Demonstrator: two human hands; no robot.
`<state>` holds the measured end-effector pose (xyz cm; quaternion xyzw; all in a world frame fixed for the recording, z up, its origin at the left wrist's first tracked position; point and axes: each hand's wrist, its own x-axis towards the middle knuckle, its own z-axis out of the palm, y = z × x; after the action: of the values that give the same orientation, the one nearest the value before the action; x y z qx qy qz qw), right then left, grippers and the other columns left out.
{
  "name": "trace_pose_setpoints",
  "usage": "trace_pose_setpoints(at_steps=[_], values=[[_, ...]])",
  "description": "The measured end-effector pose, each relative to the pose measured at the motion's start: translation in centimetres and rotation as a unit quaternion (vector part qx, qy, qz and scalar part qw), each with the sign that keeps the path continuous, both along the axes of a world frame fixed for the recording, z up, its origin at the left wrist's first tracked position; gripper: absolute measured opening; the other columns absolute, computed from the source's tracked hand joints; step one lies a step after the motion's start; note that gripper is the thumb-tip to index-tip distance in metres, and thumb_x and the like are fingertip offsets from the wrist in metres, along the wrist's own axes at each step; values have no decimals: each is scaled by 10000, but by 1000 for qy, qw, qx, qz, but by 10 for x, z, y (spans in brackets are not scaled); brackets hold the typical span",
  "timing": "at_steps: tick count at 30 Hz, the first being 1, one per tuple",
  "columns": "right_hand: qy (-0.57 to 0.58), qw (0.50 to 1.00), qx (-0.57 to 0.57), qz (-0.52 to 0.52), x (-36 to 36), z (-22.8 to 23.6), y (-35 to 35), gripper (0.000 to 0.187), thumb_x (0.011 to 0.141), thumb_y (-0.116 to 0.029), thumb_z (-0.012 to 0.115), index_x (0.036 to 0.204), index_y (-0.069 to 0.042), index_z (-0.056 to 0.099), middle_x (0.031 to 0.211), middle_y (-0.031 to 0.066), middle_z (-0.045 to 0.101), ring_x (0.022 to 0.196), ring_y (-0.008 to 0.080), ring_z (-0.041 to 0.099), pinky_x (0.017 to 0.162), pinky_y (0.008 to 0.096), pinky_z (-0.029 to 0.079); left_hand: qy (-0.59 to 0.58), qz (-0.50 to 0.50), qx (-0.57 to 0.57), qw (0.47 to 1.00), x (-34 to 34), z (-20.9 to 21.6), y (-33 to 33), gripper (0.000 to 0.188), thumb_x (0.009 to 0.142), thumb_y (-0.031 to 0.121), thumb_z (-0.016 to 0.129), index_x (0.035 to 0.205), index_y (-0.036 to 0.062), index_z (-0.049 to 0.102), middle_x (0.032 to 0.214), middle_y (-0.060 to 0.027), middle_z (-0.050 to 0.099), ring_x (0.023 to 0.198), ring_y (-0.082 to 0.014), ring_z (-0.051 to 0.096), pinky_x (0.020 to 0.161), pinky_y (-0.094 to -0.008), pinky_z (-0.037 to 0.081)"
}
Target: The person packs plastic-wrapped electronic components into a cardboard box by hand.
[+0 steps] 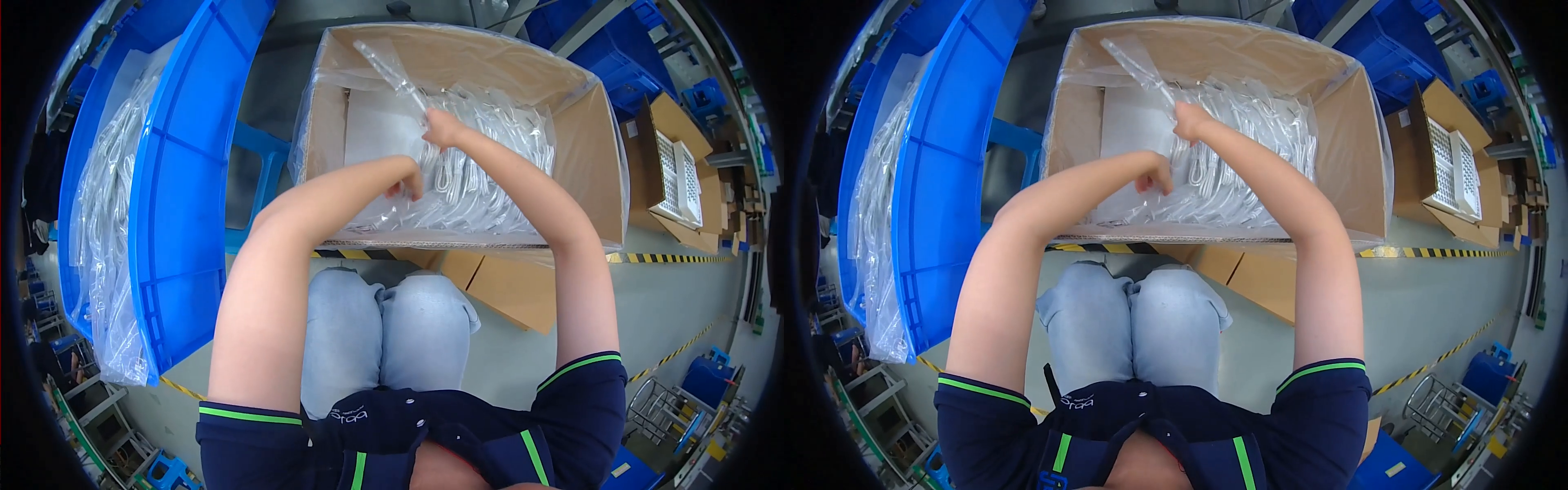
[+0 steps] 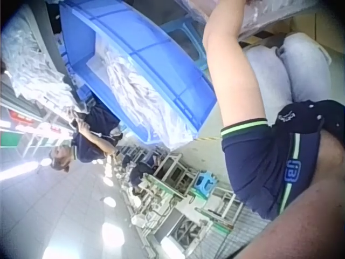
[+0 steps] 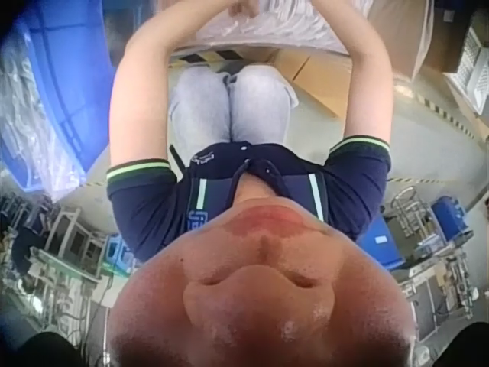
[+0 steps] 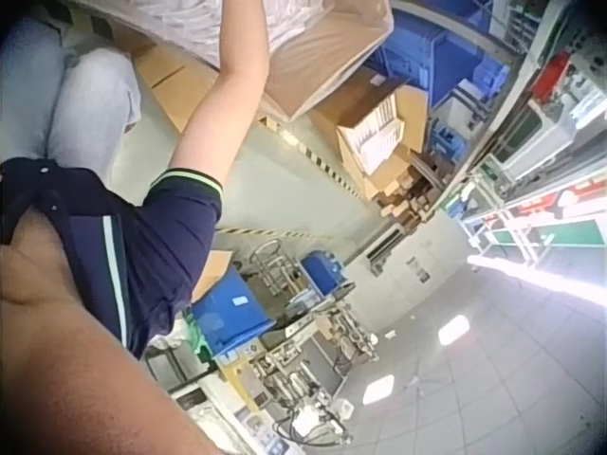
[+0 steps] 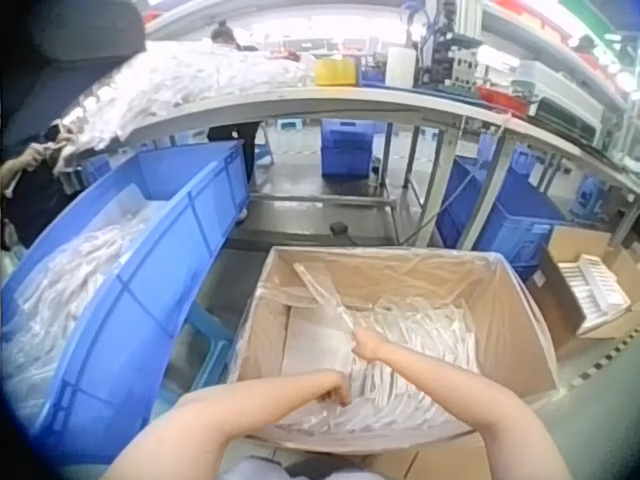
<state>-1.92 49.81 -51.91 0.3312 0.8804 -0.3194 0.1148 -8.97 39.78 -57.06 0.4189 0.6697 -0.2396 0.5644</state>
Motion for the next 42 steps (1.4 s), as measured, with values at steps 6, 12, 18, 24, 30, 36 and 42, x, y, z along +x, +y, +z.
trace_pose_setpoints(at_steps=[6,12,18,24,30,36,42], values=[[57,997,15,-54,26,-29,-9,527,756,-251,634,1114,51,393,899,218,566,744,268,607,564,333,512,47,-13,65,997,27,-6,4,796,777,143,591,1272,-111,22,969,-218,603,724,-238,648,707,-323,529],[157,985,-42,-54,29,-25,-4,524,778,-275,611,1207,-53,409,1055,126,564,789,262,603,732,345,475,-3,-287,-10,958,17,-24,12,634,736,109,633,1236,-69,287,999,-167,610,742,-227,646,734,-317,511],[132,989,-66,25,24,-35,3,381,746,-190,605,1102,-78,529,1020,89,573,931,260,554,793,336,447,9,-400,141,906,55,40,17,298,730,59,597,1005,-46,558,908,-159,633,734,-234,646,649,-356,522],[233,951,196,-58,2,-49,-13,302,738,-157,584,1019,-50,566,1018,102,576,950,259,548,788,339,444,-122,56,62,989,-7,-21,2,630,764,-2,551,1324,123,290,1065,-196,539,705,-267,633,592,-352,566],[152,895,-279,-314,21,-39,26,258,799,-235,539,966,-43,579,993,62,582,920,173,554,781,356,446,-185,227,19,956,3,-12,5,627,794,3,546,1336,83,241,1000,-246,549,689,-299,630,584,-348,567],[39,952,-171,-250,37,-23,19,271,781,-196,514,954,0,585,812,129,627,632,177,618,520,301,504,-92,128,43,987,11,-33,16,385,756,36,612,1107,-51,480,859,-207,611,643,-266,638,532,-340,561],[-31,971,-134,-195,65,-36,-8,215,724,-145,536,716,56,613,600,151,616,502,212,618,497,323,510,-87,99,154,979,-15,-21,17,295,648,32,716,912,-27,597,738,-144,633,574,-214,629,481,-317,547]])
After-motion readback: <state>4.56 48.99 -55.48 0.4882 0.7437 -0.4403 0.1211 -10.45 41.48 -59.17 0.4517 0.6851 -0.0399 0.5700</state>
